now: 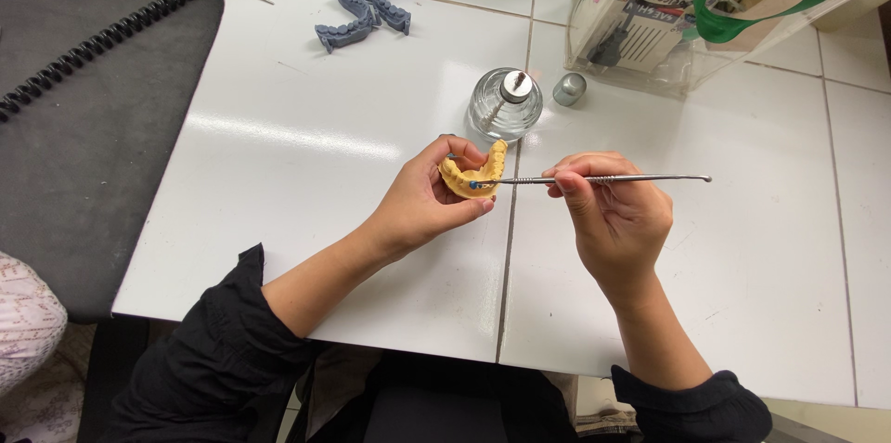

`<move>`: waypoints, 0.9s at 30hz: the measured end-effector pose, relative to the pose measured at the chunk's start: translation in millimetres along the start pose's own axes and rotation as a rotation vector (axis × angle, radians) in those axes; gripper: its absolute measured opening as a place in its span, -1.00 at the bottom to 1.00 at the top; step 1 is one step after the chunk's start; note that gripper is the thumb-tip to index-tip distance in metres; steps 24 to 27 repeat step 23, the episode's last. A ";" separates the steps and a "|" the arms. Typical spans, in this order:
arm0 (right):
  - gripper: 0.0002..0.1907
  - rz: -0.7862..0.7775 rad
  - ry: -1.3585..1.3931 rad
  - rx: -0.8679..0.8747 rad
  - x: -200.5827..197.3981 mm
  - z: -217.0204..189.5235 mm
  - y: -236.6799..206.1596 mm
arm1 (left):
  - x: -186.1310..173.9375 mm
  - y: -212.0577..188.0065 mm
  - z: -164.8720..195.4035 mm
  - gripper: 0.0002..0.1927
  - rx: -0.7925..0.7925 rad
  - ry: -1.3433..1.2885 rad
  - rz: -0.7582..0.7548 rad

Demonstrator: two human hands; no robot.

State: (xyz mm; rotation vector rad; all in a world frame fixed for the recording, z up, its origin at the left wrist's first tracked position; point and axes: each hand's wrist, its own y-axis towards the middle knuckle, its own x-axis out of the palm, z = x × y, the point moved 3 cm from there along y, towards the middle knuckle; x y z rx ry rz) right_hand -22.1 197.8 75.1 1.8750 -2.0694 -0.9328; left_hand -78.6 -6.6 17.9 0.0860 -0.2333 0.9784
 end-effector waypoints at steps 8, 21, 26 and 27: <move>-0.86 -0.002 -0.020 -0.007 1.7 0.3 0.0 | 0.1 -0.3 0.5 -0.54 0.009 -0.009 -0.001; -0.86 -0.002 0.001 -0.010 3.8 0.6 0.3 | -0.9 -0.8 1.9 -0.53 -0.019 0.015 0.008; -0.86 -0.004 0.004 -0.005 3.6 0.2 0.2 | -0.9 -0.9 2.2 -0.53 -0.009 0.006 0.006; -0.86 -0.004 0.004 -0.005 3.6 0.2 0.2 | -0.9 -0.9 2.2 -0.53 -0.009 0.006 0.006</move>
